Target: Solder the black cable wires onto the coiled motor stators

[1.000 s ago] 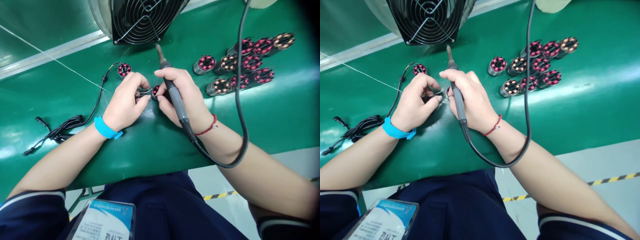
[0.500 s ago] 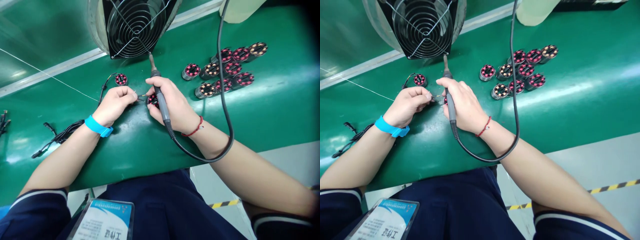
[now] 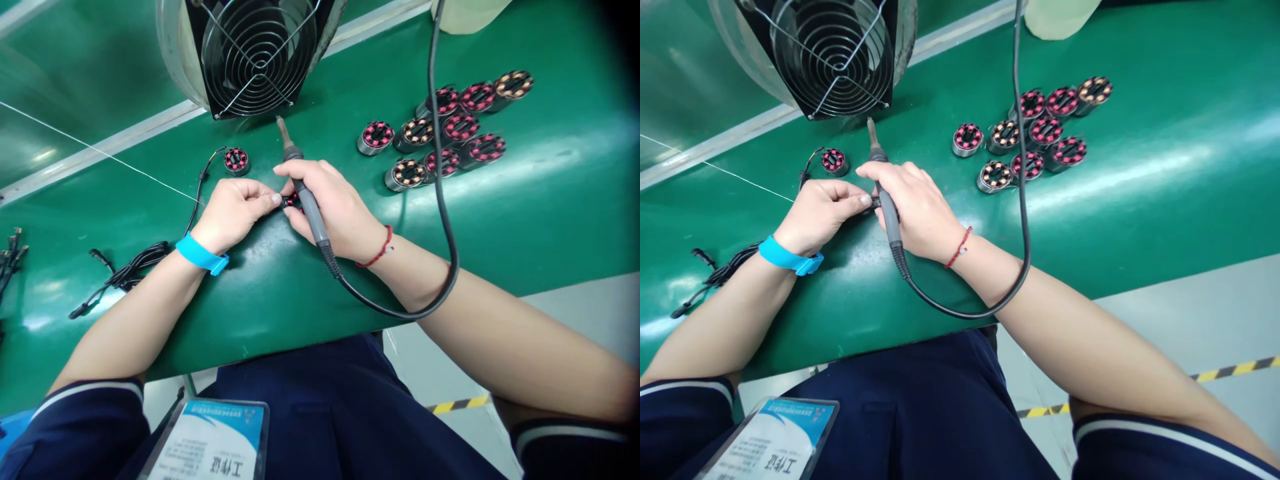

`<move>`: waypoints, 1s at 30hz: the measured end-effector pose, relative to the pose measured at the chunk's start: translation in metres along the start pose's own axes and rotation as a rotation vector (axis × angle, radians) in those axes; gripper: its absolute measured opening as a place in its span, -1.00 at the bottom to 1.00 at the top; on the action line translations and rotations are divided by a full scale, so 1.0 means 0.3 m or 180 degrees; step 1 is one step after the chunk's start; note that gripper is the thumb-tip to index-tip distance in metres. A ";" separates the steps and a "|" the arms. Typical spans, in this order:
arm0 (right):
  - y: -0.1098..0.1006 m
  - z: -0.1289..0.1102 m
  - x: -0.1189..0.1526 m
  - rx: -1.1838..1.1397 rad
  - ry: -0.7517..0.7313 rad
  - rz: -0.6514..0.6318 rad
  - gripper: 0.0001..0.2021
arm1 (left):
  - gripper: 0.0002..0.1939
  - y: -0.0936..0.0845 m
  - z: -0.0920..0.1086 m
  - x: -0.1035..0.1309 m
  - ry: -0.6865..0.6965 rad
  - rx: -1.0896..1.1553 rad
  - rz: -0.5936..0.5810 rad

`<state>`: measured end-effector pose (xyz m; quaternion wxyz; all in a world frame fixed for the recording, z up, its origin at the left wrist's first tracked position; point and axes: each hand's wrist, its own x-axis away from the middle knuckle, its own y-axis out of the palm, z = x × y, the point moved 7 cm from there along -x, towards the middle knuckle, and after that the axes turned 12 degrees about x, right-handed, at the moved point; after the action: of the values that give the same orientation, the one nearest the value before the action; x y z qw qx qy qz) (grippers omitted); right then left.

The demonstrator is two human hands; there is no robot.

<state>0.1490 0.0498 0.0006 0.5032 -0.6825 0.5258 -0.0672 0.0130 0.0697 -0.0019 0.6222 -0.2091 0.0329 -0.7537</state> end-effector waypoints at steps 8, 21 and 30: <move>-0.004 -0.011 -0.011 0.0047 0.0196 0.0354 -0.72 | -0.77 0.007 -0.008 0.012 -0.0054 0.0314 -0.0429; -0.087 0.061 0.007 -0.0471 0.0740 0.0504 -0.62 | -0.82 -0.195 0.044 0.022 0.0446 -0.1612 0.1004; -0.117 0.012 0.023 -0.0601 0.0534 0.0345 -0.63 | -0.45 -0.088 0.044 0.006 -0.0099 -0.2686 0.0565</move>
<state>0.1771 0.0446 0.0224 0.3939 -0.6895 0.6061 -0.0470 -0.0069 0.0768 0.0189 0.5451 -0.4529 0.3466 -0.6144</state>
